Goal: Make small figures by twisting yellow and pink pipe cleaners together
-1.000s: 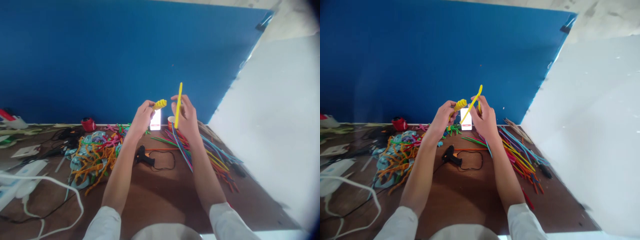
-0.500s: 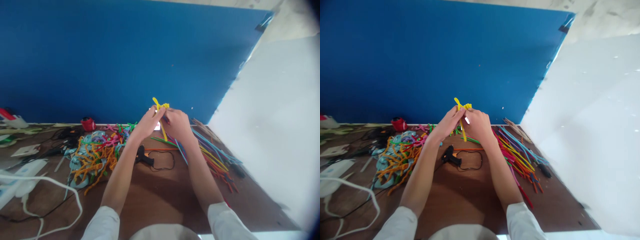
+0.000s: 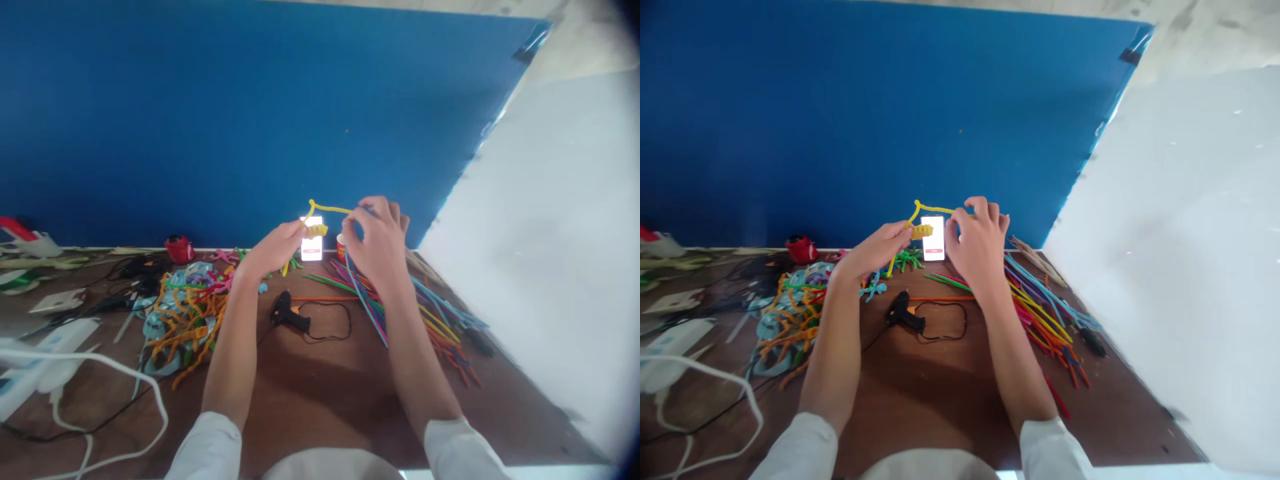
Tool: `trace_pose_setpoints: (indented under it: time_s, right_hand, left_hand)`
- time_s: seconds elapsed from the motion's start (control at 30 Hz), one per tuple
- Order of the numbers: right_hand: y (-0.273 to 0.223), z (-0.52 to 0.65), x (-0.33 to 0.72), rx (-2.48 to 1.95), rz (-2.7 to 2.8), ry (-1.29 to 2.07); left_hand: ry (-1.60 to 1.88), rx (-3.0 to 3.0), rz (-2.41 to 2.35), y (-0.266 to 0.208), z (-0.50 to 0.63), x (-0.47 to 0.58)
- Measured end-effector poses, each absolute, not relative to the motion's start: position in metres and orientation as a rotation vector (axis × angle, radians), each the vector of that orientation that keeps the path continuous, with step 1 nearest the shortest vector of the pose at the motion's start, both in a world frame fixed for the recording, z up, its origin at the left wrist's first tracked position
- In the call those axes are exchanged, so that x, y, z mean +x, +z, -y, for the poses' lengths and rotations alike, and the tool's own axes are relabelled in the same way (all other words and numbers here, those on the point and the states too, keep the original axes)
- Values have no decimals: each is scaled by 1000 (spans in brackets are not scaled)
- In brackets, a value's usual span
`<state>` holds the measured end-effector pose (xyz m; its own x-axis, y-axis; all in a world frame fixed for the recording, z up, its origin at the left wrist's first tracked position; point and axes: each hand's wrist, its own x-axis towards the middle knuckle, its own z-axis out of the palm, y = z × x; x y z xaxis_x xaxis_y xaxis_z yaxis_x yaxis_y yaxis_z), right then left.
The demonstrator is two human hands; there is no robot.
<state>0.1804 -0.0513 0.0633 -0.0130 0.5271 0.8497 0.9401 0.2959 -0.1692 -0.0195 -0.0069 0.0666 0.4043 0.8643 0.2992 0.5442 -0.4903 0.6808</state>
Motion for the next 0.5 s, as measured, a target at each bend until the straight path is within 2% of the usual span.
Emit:
trace_pose_setpoints:
  time_s: [0.07,0.13,0.2,0.27,0.4,0.5]
  right_hand:
    - [56,73,160,-1301,1708,-604]
    - [40,101,141,-1012,1994,-485]
    - [13,132,131,-377,2509,-192]
    - [-25,160,132,185,2741,66]
    - [-99,191,149,338,2887,576]
    - [-112,197,156,165,2858,900]
  left_hand:
    - [912,2150,-1241,65,3,-23]
    - [930,2111,-1283,62,-1,-26]
    - [940,2059,-1302,59,-4,-29]
    - [947,2017,-1292,59,-4,-31]
    - [955,1988,-1232,61,-1,-31]
    - [994,1933,-1217,61,-3,-29]
